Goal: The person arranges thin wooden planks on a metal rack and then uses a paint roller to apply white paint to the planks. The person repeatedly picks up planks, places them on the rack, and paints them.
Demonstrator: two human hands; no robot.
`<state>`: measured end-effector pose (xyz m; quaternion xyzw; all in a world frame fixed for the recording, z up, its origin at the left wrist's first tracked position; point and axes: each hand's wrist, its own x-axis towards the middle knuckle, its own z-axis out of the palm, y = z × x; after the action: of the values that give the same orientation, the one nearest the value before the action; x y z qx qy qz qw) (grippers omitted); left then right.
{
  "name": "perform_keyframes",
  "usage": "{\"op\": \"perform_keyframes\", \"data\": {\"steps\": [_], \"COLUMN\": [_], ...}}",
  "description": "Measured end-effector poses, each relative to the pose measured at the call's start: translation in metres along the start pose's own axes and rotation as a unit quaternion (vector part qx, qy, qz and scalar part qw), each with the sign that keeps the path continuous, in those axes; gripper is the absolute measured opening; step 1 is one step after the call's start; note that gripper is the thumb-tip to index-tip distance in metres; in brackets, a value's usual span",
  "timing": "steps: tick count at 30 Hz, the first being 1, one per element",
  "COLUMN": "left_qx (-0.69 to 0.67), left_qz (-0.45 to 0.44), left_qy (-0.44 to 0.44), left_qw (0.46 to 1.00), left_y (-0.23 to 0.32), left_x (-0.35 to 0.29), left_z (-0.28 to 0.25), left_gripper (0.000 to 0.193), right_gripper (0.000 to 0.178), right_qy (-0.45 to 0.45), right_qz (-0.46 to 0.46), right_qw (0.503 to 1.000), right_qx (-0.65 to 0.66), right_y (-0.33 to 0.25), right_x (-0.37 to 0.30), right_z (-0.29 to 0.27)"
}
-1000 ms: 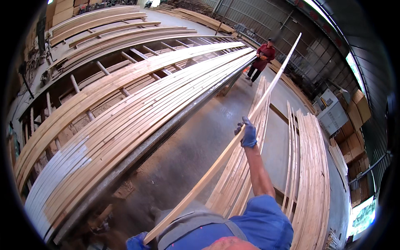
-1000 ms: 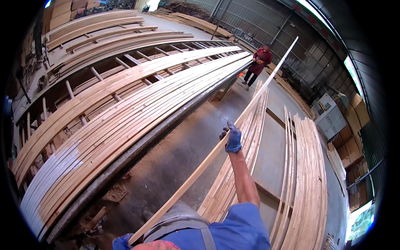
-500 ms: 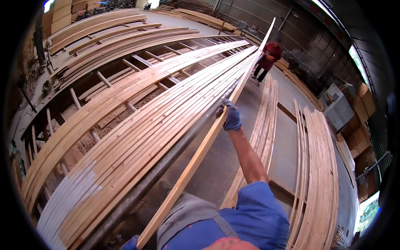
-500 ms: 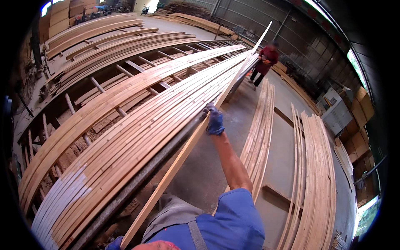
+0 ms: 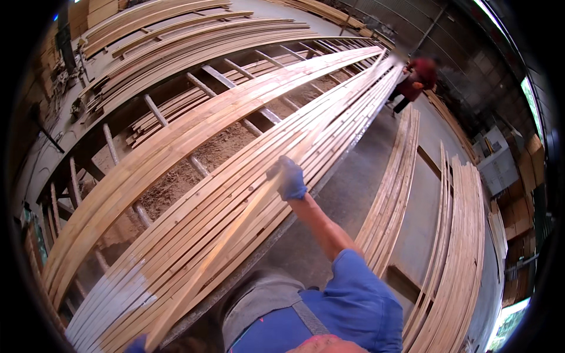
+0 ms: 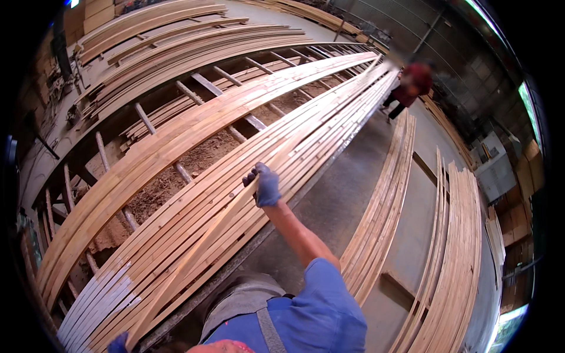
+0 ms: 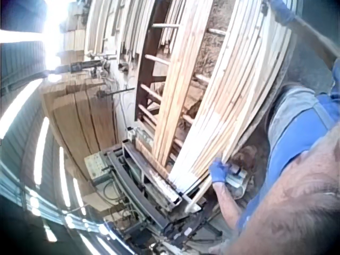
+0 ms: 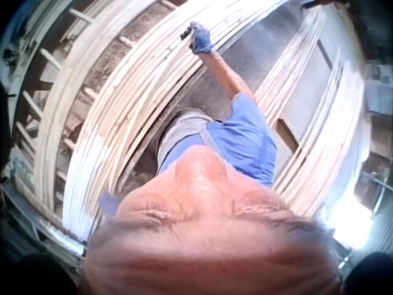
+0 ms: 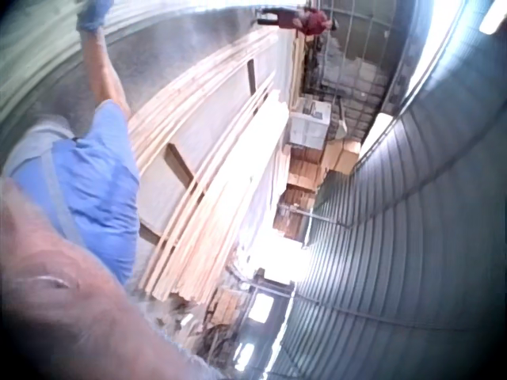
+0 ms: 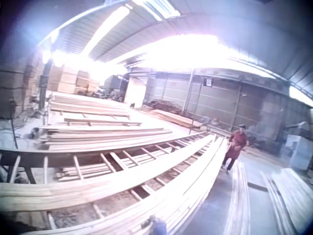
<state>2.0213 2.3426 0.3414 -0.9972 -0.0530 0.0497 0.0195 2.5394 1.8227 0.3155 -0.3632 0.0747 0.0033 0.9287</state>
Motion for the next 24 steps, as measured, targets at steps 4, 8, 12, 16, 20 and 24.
{"op": "perform_keyframes", "data": {"steps": [4, 8, 12, 16, 20, 24], "left_qx": [-0.131, -0.205, -0.233, -0.24, -0.232, -0.103], "left_qz": [-0.026, -0.051, -0.057, -0.082, -0.105, 0.031], "left_qy": [-0.096, -0.12, -0.165, -0.186, -0.153, 0.063], "left_qw": [0.986, 0.97, 0.957, 0.949, 0.955, 0.992], "left_y": [-0.018, -0.022, -0.029, -0.065, -0.097, -0.079], "left_x": [0.042, 0.075, 0.1, 0.121, 0.114, 0.133], "left_z": [-0.012, -0.047, -0.077, -0.079, -0.082, -0.091], "left_gripper": [0.046, 0.041, 0.044, 0.05, 0.053, 0.061], "right_gripper": [0.017, 0.016, 0.018, 0.023, 0.024, 0.018], "right_qy": [0.109, 0.078, 0.135, 0.087, 0.131, 0.058], "right_qz": [0.032, 0.043, 0.025, 0.054, 0.019, 0.038], "right_qw": [0.989, 0.991, 0.987, 0.992, 0.986, 0.996], "right_qx": [-0.096, -0.1, -0.089, -0.075, -0.1, -0.058], "right_y": [0.014, 0.019, 0.028, 0.056, 0.096, 0.105], "right_x": [0.013, 0.017, 0.019, 0.021, 0.028, 0.027], "right_z": [0.017, 0.049, 0.069, 0.074, 0.098, 0.121]}}
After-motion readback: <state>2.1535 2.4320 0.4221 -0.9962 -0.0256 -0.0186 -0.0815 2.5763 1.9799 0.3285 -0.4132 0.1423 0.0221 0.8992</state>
